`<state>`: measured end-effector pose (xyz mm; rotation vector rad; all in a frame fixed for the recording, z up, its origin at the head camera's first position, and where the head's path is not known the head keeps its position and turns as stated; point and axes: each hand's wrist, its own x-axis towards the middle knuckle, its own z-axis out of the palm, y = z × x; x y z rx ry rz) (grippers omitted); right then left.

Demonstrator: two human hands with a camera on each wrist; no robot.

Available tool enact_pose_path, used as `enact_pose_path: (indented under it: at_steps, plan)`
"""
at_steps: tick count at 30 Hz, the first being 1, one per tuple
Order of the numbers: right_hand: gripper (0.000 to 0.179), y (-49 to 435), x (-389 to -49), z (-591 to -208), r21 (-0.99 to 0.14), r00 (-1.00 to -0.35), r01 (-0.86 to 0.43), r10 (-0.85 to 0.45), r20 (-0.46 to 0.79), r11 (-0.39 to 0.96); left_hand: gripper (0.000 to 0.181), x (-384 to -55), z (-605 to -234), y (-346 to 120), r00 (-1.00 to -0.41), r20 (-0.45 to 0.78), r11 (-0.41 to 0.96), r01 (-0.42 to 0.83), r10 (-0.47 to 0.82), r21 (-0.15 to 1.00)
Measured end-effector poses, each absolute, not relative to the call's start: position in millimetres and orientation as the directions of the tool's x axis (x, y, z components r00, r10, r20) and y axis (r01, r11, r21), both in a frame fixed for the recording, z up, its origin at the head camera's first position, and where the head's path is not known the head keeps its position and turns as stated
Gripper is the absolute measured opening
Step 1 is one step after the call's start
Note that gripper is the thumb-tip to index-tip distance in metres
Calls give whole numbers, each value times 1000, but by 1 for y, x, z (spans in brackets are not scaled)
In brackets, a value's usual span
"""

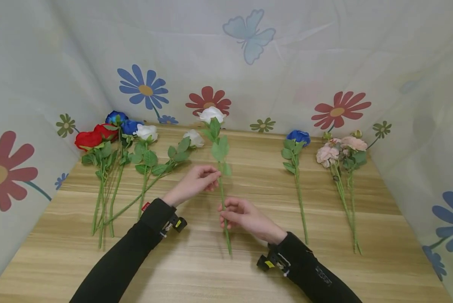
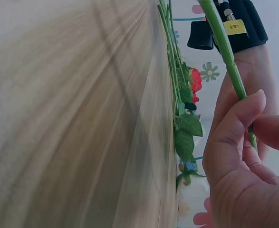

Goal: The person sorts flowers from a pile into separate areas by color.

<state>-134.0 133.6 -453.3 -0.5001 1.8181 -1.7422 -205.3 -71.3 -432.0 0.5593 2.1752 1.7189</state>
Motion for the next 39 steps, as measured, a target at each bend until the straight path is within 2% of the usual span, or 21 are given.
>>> enact_pose_path:
  at_steps: [7,15,25,34,39]
  plan:
    - [33,142,-133,-454,-988,-781,127,-604,-157,93,36,-207,-437,-82,-888,57,334,230,456,914]
    - [34,158,-131,-457,-985,-804,123,-570,-171,121,32,-203,-437,-106,-903,143,490,347,406,799]
    - [27,183,-126,-454,-952,-885,10,-440,-151,307,30,-197,-434,-134,-918,164,598,363,361,714]
    - [18,202,-131,-452,-866,-923,-123,-375,-79,484,27,-193,-432,-150,-925,172,604,354,340,714]
    - [14,204,-134,-450,-811,-936,-136,-343,-84,569,30,-191,-435,-156,-928,156,605,342,339,719]
